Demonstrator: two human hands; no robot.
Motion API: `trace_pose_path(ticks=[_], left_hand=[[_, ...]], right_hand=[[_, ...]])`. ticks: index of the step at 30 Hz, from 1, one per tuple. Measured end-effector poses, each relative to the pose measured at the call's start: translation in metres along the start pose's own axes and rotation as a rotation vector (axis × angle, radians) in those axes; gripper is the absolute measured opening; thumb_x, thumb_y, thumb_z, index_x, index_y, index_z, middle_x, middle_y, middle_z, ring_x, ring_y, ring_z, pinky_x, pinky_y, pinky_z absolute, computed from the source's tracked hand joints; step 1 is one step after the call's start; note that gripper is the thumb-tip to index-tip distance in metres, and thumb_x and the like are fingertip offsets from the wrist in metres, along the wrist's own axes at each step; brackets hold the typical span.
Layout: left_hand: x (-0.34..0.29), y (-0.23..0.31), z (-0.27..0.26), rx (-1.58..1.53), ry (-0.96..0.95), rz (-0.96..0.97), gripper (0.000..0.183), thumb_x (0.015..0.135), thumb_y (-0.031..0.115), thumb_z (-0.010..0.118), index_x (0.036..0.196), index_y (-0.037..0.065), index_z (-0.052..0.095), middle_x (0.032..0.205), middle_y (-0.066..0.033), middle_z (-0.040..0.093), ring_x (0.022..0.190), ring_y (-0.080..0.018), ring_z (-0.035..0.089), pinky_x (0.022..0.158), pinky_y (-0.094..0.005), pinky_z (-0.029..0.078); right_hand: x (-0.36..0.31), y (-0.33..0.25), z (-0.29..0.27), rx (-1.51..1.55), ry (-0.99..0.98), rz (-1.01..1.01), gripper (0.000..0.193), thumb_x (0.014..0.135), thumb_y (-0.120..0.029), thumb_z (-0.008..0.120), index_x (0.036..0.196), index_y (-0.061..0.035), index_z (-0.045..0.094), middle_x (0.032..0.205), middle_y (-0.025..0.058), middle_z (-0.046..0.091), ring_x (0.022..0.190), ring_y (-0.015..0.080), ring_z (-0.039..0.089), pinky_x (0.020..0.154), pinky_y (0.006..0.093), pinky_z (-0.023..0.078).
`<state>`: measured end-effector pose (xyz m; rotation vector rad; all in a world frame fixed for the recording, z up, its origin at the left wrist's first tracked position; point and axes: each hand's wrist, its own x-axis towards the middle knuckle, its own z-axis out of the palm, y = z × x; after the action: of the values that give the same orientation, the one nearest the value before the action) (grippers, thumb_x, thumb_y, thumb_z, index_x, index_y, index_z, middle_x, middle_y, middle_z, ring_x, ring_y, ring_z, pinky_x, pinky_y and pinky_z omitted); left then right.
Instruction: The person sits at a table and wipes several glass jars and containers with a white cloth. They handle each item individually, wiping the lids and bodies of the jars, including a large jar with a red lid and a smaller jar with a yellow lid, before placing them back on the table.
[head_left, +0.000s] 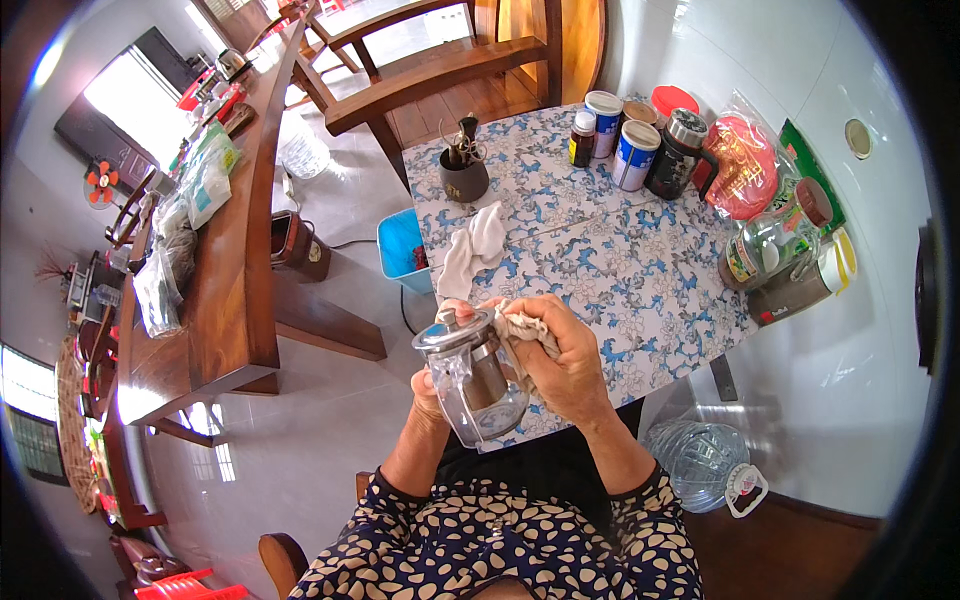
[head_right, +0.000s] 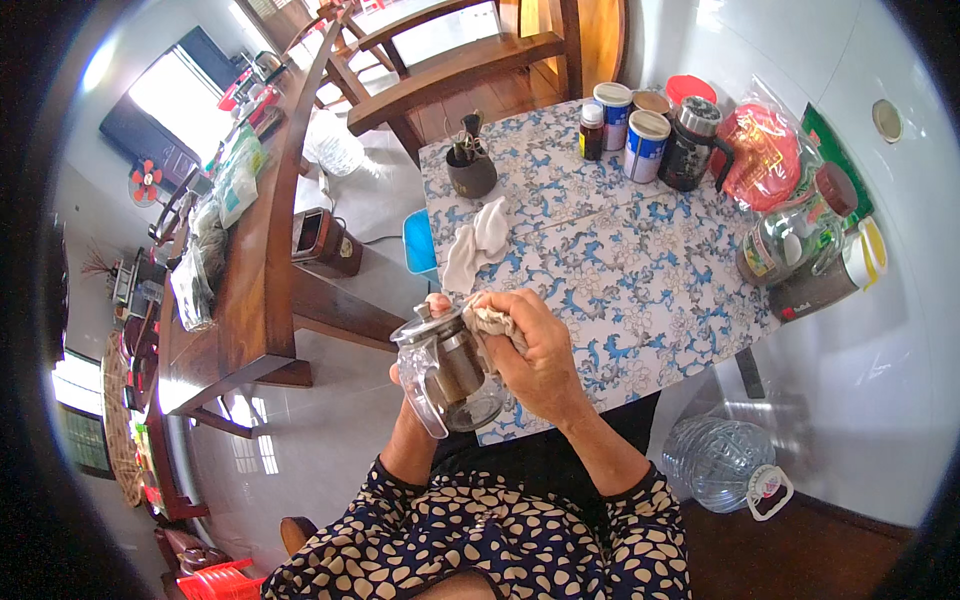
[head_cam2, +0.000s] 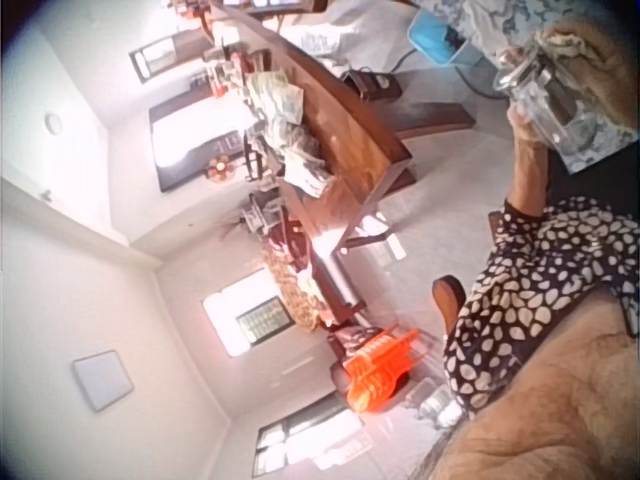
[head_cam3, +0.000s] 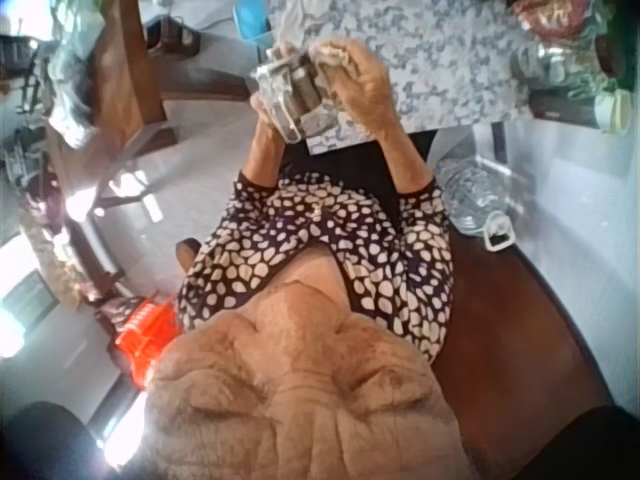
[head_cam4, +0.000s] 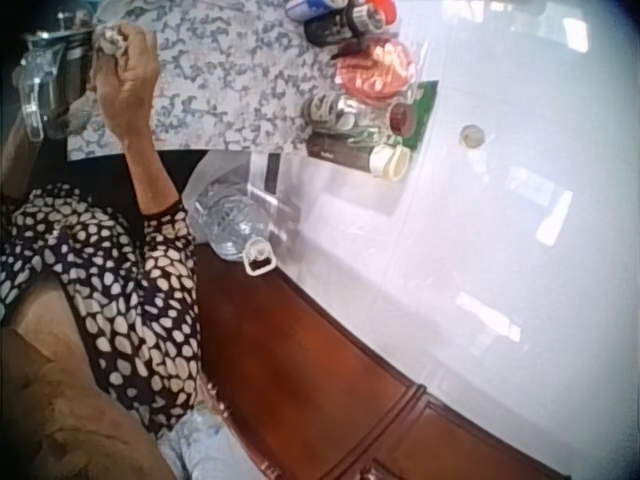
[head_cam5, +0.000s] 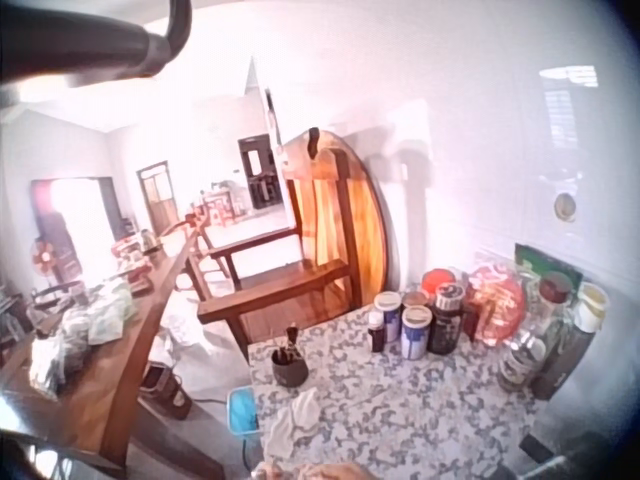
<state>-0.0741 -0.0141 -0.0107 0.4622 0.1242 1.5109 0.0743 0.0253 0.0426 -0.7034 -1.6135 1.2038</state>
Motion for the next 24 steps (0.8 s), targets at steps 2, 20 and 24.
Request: trace_pose_path(ticks=[2,20,24], left_hand=[[-0.001,0.004,0.002,0.017,0.041,-0.008,0.077,0.053,0.022,0.08,0.118,0.015,0.039,0.132,-0.0162,0.037,0.117,-0.0349,0.047,0.096,-0.049,0.047],[0.013,0.01,0.02,0.07,0.143,0.109,0.075,0.056,0.042,0.076,0.122,0.019,0.047,0.112,-0.0141,0.048,0.102,-0.0317,0.049,0.084,-0.0432,0.051],[0.013,0.006,0.028,0.043,0.164,0.138,0.074,0.057,0.041,0.075,0.122,0.02,0.047,0.113,-0.0139,0.047,0.104,-0.0319,0.049,0.085,-0.0448,0.05]], right_hand=[[0.003,-0.001,0.002,0.031,-0.003,0.038,0.026,0.079,0.005,0.058,0.105,0.0006,0.059,0.095,0.0092,0.059,0.086,0.0177,0.059,0.075,0.0279,0.048],[-0.029,-0.007,0.004,-0.046,0.141,-0.16,0.033,0.08,0.004,0.056,0.112,-0.001,0.056,0.1,0.0119,0.057,0.085,0.0202,0.058,0.074,0.0279,0.048],[-0.032,0.001,0.007,0.21,0.187,0.194,0.026,0.085,0.003,0.053,0.111,0.0006,0.056,0.097,0.0063,0.057,0.084,0.0116,0.056,0.072,0.0235,0.046]])
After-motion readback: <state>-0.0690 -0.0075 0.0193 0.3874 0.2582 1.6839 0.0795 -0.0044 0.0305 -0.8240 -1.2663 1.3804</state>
